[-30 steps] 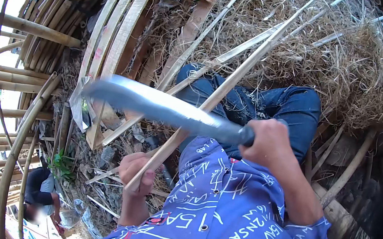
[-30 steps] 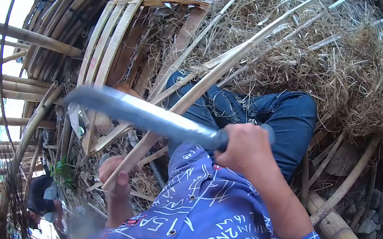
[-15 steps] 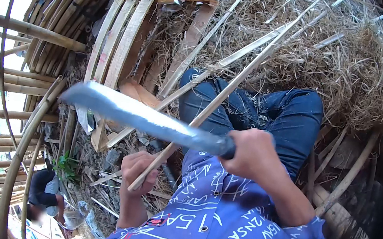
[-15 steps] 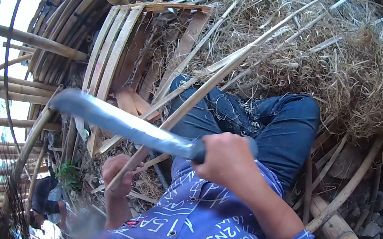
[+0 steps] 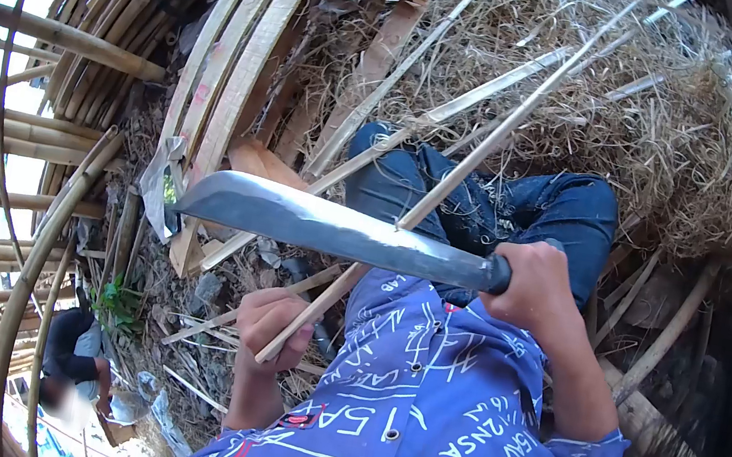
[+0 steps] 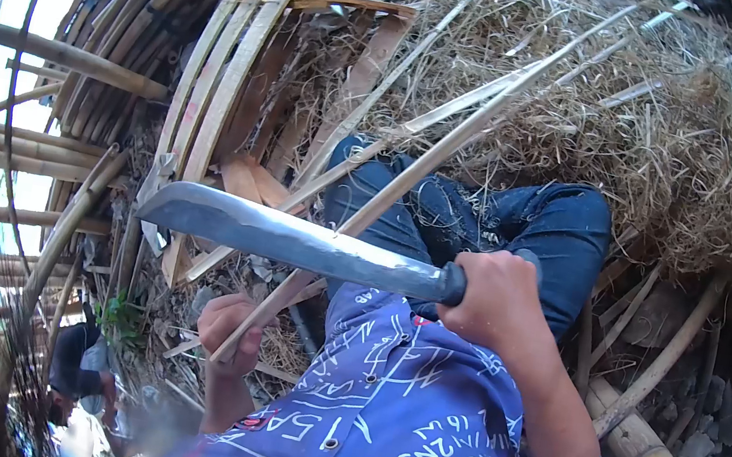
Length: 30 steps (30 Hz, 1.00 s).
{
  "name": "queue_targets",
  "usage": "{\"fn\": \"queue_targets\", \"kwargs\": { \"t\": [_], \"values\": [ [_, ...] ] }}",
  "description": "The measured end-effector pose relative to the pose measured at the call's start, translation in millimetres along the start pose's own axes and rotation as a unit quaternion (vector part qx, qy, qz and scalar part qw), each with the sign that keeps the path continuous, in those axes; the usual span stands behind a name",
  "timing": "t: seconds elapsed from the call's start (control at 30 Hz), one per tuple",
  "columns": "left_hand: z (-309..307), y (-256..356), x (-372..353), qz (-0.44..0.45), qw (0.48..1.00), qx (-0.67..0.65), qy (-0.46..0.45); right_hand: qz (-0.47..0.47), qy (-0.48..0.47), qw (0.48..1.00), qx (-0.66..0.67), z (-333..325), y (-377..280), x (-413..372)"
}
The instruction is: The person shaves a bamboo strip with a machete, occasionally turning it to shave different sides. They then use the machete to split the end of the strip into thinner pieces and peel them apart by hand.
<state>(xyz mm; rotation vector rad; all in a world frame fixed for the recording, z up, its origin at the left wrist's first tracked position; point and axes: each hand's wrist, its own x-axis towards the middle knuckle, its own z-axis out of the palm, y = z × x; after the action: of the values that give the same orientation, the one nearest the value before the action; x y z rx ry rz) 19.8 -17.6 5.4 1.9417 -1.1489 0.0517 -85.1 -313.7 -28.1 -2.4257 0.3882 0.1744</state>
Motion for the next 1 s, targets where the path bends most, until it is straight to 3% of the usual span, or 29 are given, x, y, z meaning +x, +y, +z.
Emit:
{"fn": "queue_targets", "kwargs": {
  "t": [0.1, 0.17, 0.3, 0.37, 0.43, 0.53, 0.63, 0.73, 0.83, 0.93, 1.0],
  "values": [
    [-4.6, -8.2, -10.9, -0.038, 0.996, -0.061, 0.058, 0.063, 0.075, 0.995, -0.003, 0.6, 34.7, -0.1],
    [-14.4, -6.6, -8.1, -0.041, 0.996, -0.043, 0.068, 0.248, 0.081, 0.965, 0.024, -12.7, 77.6, 3.2],
    [-13.4, -12.9, -5.9, -0.062, 0.997, -0.049, 0.012, 0.258, 0.135, 0.956, 0.043, -17.6, 116.1, -4.3],
    [-8.1, -11.9, -7.2, -0.113, 0.986, -0.089, 0.080, 0.221, 0.111, 0.964, 0.103, -5.7, 105.4, -7.9],
    [-1.5, -14.7, -5.6, -0.103, 0.988, -0.092, 0.069, 0.190, 0.142, 0.963, 0.127, 10.3, 80.7, -4.5],
    [7.5, -8.3, -15.4, -0.251, 0.953, -0.131, 0.107, 0.138, 0.159, 0.970, 0.117, 29.3, 59.5, 6.4],
    [10.3, -4.0, -12.4, -0.265, 0.946, -0.153, 0.110, 0.099, 0.155, 0.980, 0.074, 21.3, 36.3, 9.8],
    [10.0, -1.0, -13.5, -0.264, 0.946, -0.157, 0.101, -0.005, 0.218, 0.975, 0.038, 8.6, 32.4, 12.5],
    [6.8, 0.9, -10.6, -0.253, 0.952, -0.145, 0.092, -0.035, 0.280, 0.959, -0.002, -8.8, 36.4, 12.1],
    [0.2, -6.8, -8.7, -0.120, 0.991, -0.060, 0.010, -0.008, 0.324, 0.946, -0.032, -16.6, 49.1, 10.2],
    [-1.2, -6.7, -5.5, -0.099, 0.993, -0.060, 0.004, -0.029, 0.355, 0.934, -0.006, -19.3, 57.3, 9.5]
  ]
}}
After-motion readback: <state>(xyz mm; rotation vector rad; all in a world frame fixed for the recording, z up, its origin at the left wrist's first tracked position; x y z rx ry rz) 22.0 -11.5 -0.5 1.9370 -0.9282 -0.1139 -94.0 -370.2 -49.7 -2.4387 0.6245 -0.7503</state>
